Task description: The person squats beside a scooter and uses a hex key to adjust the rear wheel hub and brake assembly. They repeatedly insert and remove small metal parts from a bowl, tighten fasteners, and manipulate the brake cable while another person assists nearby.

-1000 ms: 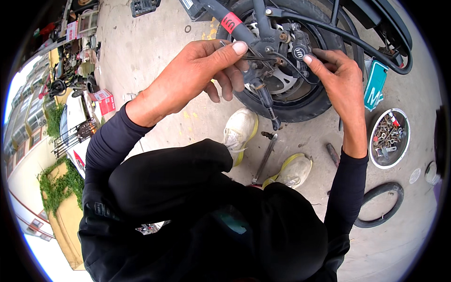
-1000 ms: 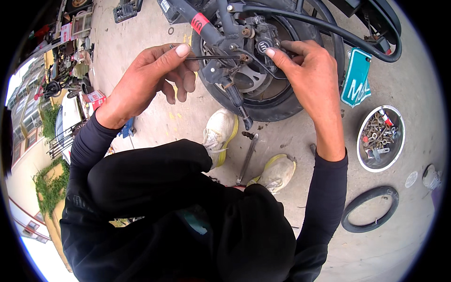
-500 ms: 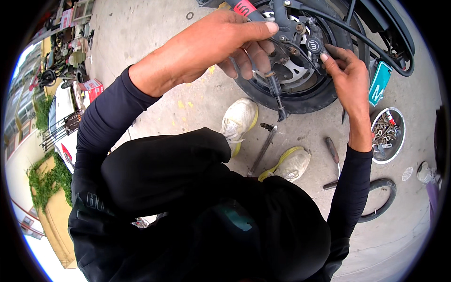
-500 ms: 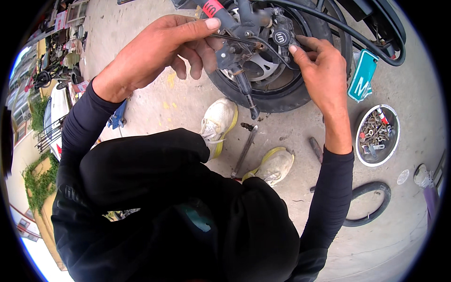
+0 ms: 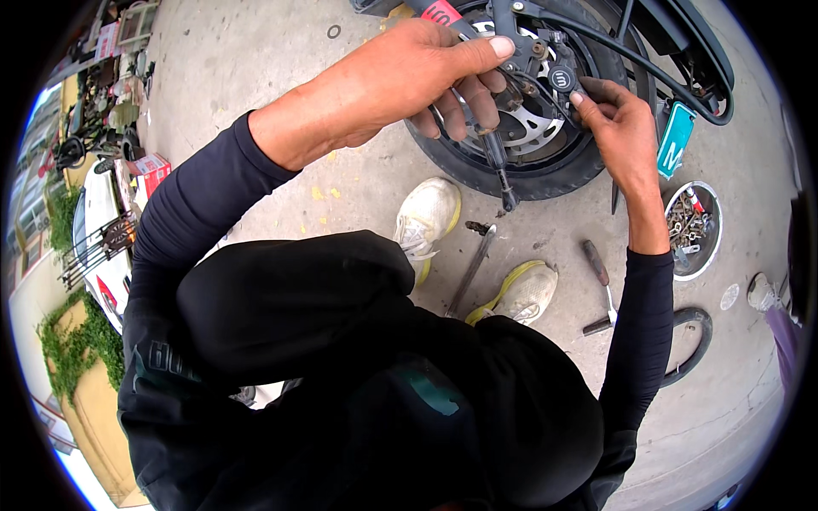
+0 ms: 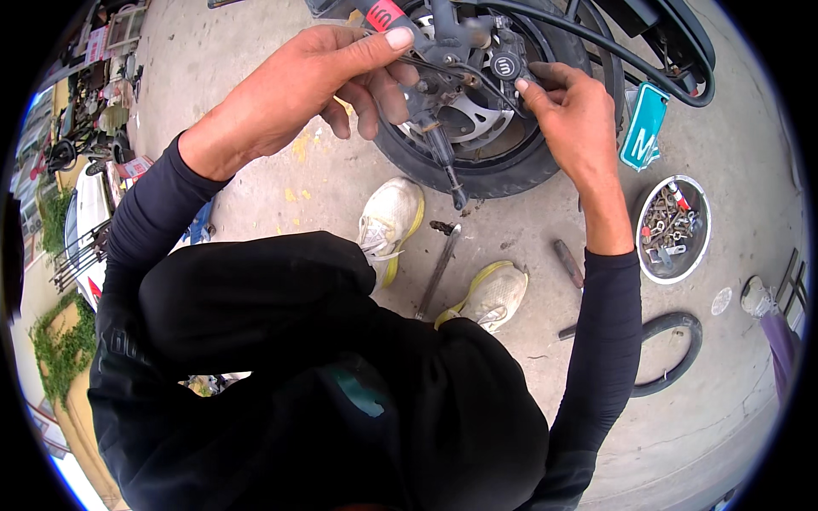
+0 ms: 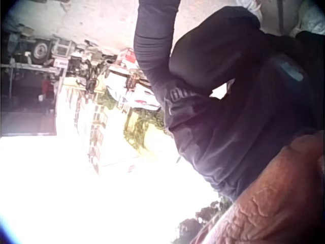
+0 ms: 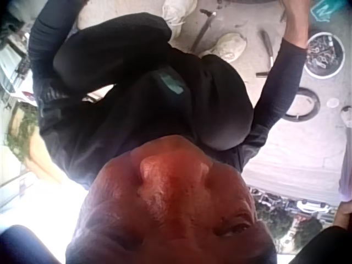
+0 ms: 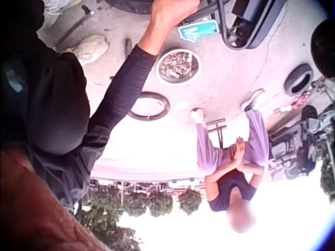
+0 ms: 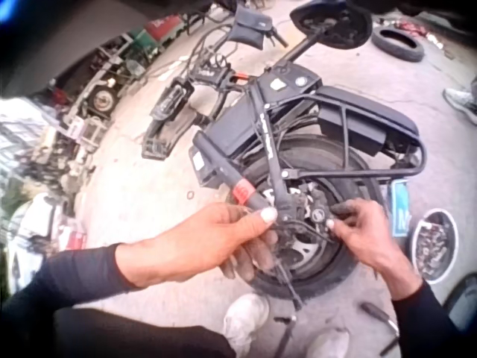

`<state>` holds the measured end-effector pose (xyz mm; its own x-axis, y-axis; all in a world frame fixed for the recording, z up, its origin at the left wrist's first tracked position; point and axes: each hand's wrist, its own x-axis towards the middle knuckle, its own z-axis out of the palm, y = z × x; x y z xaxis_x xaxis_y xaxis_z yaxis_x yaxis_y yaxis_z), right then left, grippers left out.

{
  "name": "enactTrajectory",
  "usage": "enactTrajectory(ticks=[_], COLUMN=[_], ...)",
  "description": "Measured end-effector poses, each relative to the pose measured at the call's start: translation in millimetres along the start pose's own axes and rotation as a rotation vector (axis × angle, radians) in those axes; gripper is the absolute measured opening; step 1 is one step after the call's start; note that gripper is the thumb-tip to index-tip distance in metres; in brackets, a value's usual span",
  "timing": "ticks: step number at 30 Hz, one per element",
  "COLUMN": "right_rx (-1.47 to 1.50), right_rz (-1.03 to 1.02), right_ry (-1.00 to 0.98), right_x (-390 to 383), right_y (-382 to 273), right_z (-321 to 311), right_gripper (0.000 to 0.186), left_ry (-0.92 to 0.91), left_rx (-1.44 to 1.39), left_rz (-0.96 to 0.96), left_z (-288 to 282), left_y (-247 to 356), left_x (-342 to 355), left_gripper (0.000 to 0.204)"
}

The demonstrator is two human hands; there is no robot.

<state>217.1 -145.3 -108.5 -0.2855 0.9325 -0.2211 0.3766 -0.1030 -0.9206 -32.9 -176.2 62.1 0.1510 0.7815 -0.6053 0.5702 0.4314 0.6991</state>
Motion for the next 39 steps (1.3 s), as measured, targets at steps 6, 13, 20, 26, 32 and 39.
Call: enactTrajectory(ticks=[6,13,20,26,32,39], right_rx=[0.044,0.005,0.004,-0.041,-0.064,-0.002], right_rz=[0.005,0.003,-0.068,-0.146,-0.216,-0.176], right_ry=[0.022,0.06,0.055,0.128,0.155,0.121], right_x=[-5.0,-7.2,-3.9,-7.8,-5.4,-3.3], right_y=[-2.9,-2.6,-3.6,-5.5,1.7,-1.4], right_z=[4.4,2.6,5.0,3.7,5.8,-0.6], right_gripper=[0.039,0.039,0.038,0.035,0.034,0.028], left_ry=[-0.085,-0.271,-0.213,-0.165,-0.026,-0.273], left_rx=[0.019,0.632,1.628,1.647,0.765,1.348], left_rz=[0.033,0.027,0.803,0.885,0.092,0.412], left_z=[-7.0,-14.3,-10.8,-15.9,3.8,-4.2], left_y=[0.4,67.9,53.7,21.6,20.5,40.1], left_x=[4.7,23.4,10.7,3.1,-8.4,0.0], left_gripper=[0.063,0.031,0.023,0.065,0.051,0.038])
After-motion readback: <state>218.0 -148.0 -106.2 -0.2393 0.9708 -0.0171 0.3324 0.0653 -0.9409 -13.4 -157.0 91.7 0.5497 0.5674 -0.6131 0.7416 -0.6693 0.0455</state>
